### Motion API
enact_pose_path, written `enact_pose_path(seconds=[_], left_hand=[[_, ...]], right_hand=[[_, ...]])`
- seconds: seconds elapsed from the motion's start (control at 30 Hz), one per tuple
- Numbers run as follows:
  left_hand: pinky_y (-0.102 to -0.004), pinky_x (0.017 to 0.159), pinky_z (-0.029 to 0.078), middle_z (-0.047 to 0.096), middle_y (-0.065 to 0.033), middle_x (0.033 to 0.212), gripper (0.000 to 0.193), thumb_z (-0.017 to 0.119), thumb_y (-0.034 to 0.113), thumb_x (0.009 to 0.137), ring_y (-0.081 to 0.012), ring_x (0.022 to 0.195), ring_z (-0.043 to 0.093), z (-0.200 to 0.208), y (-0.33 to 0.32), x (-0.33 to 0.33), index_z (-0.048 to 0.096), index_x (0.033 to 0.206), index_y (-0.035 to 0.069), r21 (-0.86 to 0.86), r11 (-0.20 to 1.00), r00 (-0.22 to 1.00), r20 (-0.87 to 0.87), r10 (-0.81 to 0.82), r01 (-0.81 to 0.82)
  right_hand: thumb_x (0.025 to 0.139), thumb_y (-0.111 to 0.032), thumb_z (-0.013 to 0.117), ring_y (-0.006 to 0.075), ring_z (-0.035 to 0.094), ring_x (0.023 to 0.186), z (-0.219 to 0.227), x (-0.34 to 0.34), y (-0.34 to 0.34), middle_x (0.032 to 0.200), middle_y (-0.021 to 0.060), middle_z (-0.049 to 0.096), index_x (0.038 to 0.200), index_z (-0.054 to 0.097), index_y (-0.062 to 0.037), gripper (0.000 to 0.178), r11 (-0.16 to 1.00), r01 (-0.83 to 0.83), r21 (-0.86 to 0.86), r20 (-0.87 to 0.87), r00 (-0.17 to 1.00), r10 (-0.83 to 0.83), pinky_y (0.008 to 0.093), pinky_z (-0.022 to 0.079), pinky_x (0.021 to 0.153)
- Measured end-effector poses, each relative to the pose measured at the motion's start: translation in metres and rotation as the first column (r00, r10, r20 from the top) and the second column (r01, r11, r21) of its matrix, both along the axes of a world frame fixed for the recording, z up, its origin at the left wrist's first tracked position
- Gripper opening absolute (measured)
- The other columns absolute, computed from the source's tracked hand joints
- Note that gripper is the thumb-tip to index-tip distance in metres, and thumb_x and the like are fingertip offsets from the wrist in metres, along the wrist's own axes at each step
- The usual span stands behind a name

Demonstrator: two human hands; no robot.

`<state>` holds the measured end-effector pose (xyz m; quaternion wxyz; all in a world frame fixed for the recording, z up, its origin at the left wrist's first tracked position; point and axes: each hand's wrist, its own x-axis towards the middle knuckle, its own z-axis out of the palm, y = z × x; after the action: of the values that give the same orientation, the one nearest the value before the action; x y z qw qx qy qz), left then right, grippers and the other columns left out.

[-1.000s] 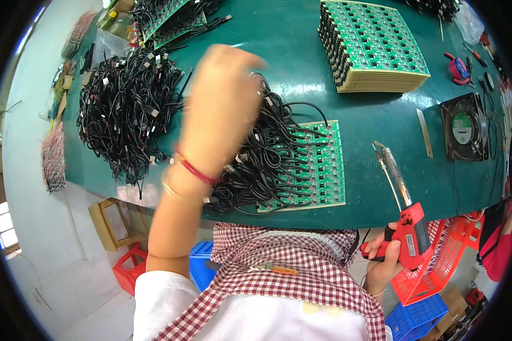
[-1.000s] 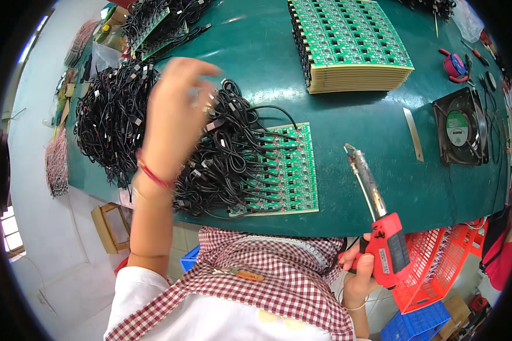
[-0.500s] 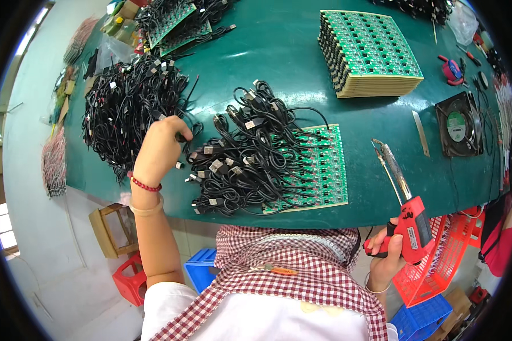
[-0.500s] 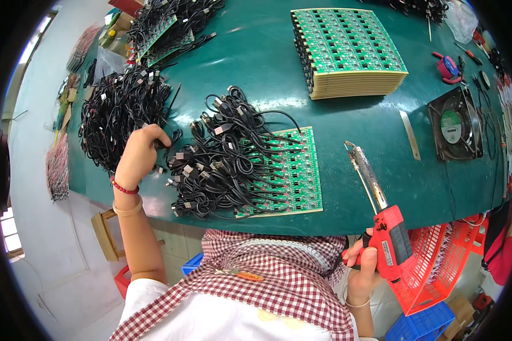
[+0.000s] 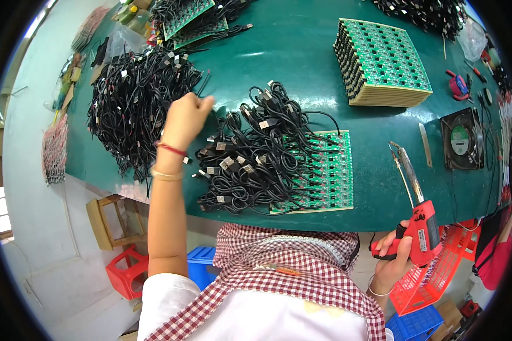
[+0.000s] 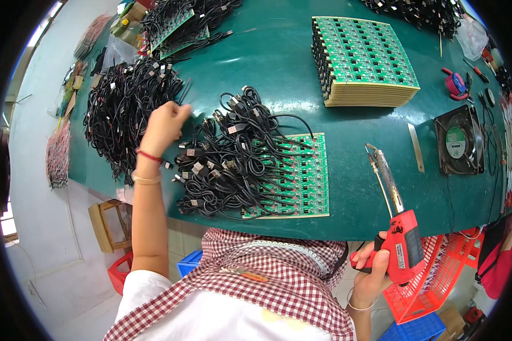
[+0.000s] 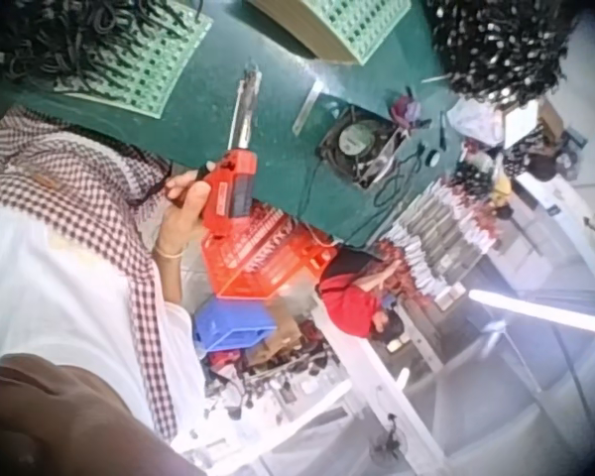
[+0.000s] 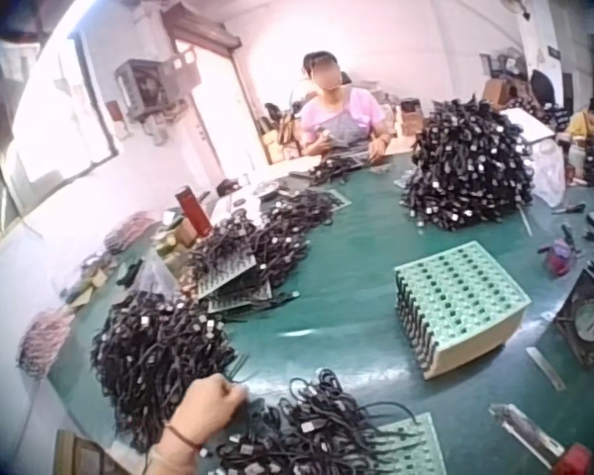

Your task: The person solders USB cables onto a circuit board using a soldering gun, sets the board aside, picks up a new circuit board from a stack, and solders USB cables onto it.

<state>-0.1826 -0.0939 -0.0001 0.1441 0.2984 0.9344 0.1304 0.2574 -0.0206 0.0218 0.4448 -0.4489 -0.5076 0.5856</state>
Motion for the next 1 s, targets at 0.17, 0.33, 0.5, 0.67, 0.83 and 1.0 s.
enact_pose_path(seconds=[0.17, 0.33, 0.5, 0.67, 0.83, 1.0], left_hand=[[-0.0377, 0.065, 0.050, 0.063, -0.0188, 0.075, 0.019, 0.065, 0.015, 0.082, -0.0313, 0.071, 0.064, -0.003, 0.021, 0.012, 0.058, 0.089, -0.002, 0.231, 0.918, 0.946, -0.093, -0.309, 0.322], [-0.0202, 0.059, 0.044, 0.053, 0.0020, 0.073, 0.015, 0.052, -0.002, 0.088, -0.0050, 0.066, 0.052, 0.038, 0.039, 0.049, 0.060, 0.100, 0.001, 0.614, 0.774, 0.869, 0.287, -0.403, 0.156], [-0.0165, 0.055, 0.043, 0.051, 0.0028, 0.074, 0.028, 0.052, -0.004, 0.087, -0.0026, 0.063, 0.050, 0.076, 0.043, 0.092, 0.061, 0.112, 0.002, 0.602, 0.717, 0.833, 0.149, -0.533, 0.351], [-0.0155, 0.052, 0.044, 0.057, 0.0018, 0.075, 0.030, 0.055, -0.004, 0.086, -0.0024, 0.063, 0.054, 0.079, 0.049, 0.122, 0.061, 0.114, 0.000, 0.647, 0.685, 0.788, 0.205, -0.580, 0.335], [-0.0188, 0.059, 0.047, 0.060, 0.0001, 0.076, 0.023, 0.058, -0.004, 0.082, -0.0053, 0.066, 0.057, 0.072, 0.058, 0.149, 0.062, 0.106, -0.003, 0.637, 0.699, 0.747, 0.280, -0.603, 0.326], [-0.0213, 0.055, 0.040, 0.057, -0.0016, 0.074, 0.013, 0.061, -0.003, 0.077, -0.0066, 0.067, 0.053, 0.056, 0.068, 0.178, 0.060, 0.089, 0.002, 0.559, 0.712, 0.764, 0.200, -0.614, 0.425]], right_hand=[[0.097, -0.027, 0.046, 0.0086, 0.041, 0.045, 0.003, -0.011, 0.000, 0.063, 0.0054, 0.049, 0.114, 0.046, 0.0020, 0.033, 0.999, -0.027, 0.047, -0.059, 0.998, 0.030, 0.0240, 0.041, 0.046], [0.097, -0.027, 0.046, 0.0088, 0.041, 0.045, 0.002, -0.006, -0.002, 0.062, 0.0050, 0.049, 0.113, 0.047, 0.0020, 0.033, 0.998, -0.030, 0.058, -0.044, 0.998, 0.033, 0.0241, 0.041, 0.047], [0.096, -0.028, 0.046, 0.0092, 0.041, 0.045, 0.004, -0.007, -0.003, 0.058, 0.0040, 0.047, 0.113, 0.047, 0.0018, 0.034, 1.000, -0.011, 0.017, -0.027, 1.000, 0.012, 0.0250, 0.041, 0.047], [0.096, -0.030, 0.046, 0.0094, 0.042, 0.045, 0.004, -0.005, -0.003, 0.058, 0.0040, 0.047, 0.113, 0.047, 0.0017, 0.036, 1.000, -0.013, 0.021, -0.013, 1.000, 0.014, 0.0252, 0.041, 0.048], [0.095, -0.029, 0.046, 0.0099, 0.042, 0.046, 0.004, 0.000, -0.002, 0.058, 0.0045, 0.047, 0.113, 0.047, 0.0019, 0.036, 1.000, -0.010, -0.002, -0.026, 1.000, 0.010, 0.0255, 0.041, 0.047], [0.095, -0.031, 0.047, 0.0104, 0.043, 0.046, 0.000, 0.005, 0.000, 0.058, 0.0052, 0.047, 0.113, 0.047, 0.0022, 0.038, 1.000, -0.006, -0.020, -0.029, 1.000, 0.005, 0.0259, 0.041, 0.047]])
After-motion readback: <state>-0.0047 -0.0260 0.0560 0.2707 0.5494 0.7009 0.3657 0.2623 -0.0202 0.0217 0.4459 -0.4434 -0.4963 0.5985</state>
